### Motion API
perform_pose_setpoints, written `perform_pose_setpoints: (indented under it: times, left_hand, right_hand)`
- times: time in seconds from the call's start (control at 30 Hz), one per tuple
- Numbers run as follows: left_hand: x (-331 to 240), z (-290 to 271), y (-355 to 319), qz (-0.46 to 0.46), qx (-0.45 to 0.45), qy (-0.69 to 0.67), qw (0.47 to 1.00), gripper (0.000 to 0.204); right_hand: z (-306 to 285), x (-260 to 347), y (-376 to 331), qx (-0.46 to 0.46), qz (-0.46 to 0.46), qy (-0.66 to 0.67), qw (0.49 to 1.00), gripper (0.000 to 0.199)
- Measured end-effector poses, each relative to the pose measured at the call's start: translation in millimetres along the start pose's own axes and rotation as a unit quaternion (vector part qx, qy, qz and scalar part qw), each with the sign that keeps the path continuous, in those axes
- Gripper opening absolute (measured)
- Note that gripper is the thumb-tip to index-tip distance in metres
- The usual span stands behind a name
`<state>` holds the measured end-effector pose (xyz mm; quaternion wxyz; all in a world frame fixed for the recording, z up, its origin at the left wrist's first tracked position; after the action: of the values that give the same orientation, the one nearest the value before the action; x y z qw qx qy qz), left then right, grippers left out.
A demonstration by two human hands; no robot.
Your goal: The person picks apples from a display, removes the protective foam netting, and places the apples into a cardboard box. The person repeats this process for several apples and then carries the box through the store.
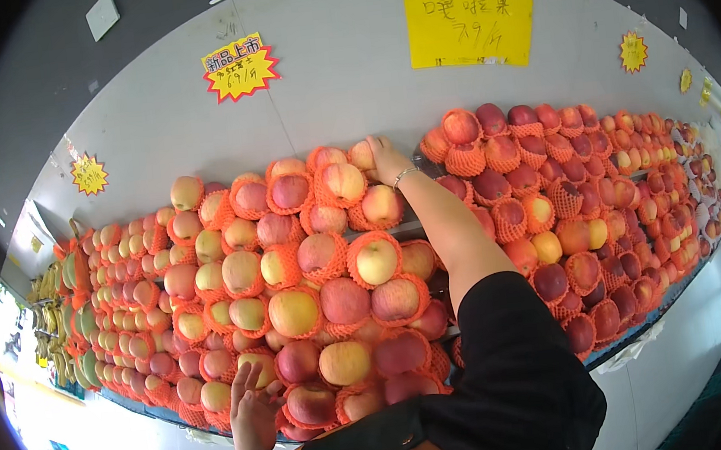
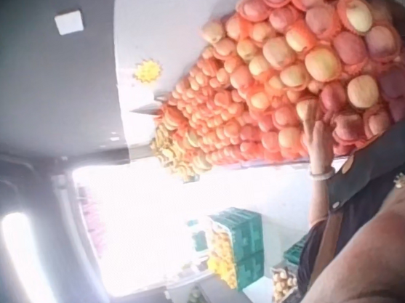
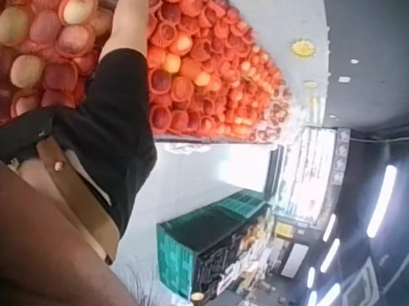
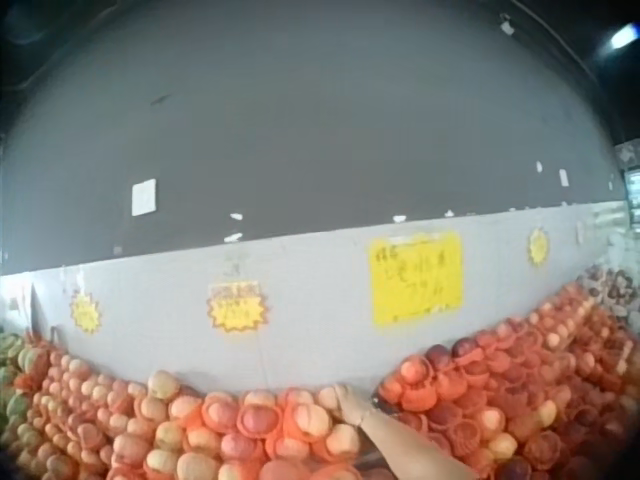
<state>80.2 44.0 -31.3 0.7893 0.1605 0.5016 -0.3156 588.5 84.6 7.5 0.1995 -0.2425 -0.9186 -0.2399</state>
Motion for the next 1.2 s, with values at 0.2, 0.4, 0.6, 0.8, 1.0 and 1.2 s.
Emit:
perform_pose_setpoints:
  times: [0.2,0.4,0.6,0.8,1.0,1.2]
  left_hand:
    - [3.0,-9.2,-23.7,0.003,-0.035,0.016,0.999,0.048]
    - [-12.6,-29.8,-81.8,0.068,-0.114,0.023,0.991,0.053]
    - [-1.0,-51.1,-188.8,0.050,-0.278,0.015,0.959,0.048]
    - [20.2,-69.1,-266.9,0.011,-0.348,-0.015,0.937,0.047]
    - [23.4,-100.3,-346.7,0.052,-0.374,-0.021,0.926,0.050]
    - [21.5,-148.0,-518.1,0.052,-0.500,0.059,0.862,0.048]
  right_hand:
    - [-14.3,30.7,-8.0,0.061,0.039,-0.188,0.979,0.084]
    - [-13.3,30.9,-7.1,0.016,-0.013,-0.210,0.978,0.046]
    - [-12.7,83.0,-6.4,-0.005,-0.120,-0.182,0.976,0.038]
    - [0.5,163.6,-39.5,-0.040,-0.298,-0.204,0.932,0.046]
    - [-30.8,381.5,-239.0,0.038,-0.483,0.013,0.875,0.046]
    - [19.1,523.7,-410.9,0.219,-0.542,0.166,0.794,0.045]
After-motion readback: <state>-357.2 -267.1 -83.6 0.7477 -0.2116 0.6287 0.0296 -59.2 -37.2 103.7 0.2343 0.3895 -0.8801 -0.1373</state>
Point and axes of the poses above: each hand's wrist, its own y-axis towards the middle knuckle, its own z-axis out of the palm, x = y × z, the point moved 8 cm from there along y, towards the middle knuckle, and after that the axes turned 2 degrees about y, right-handed, at the moved point
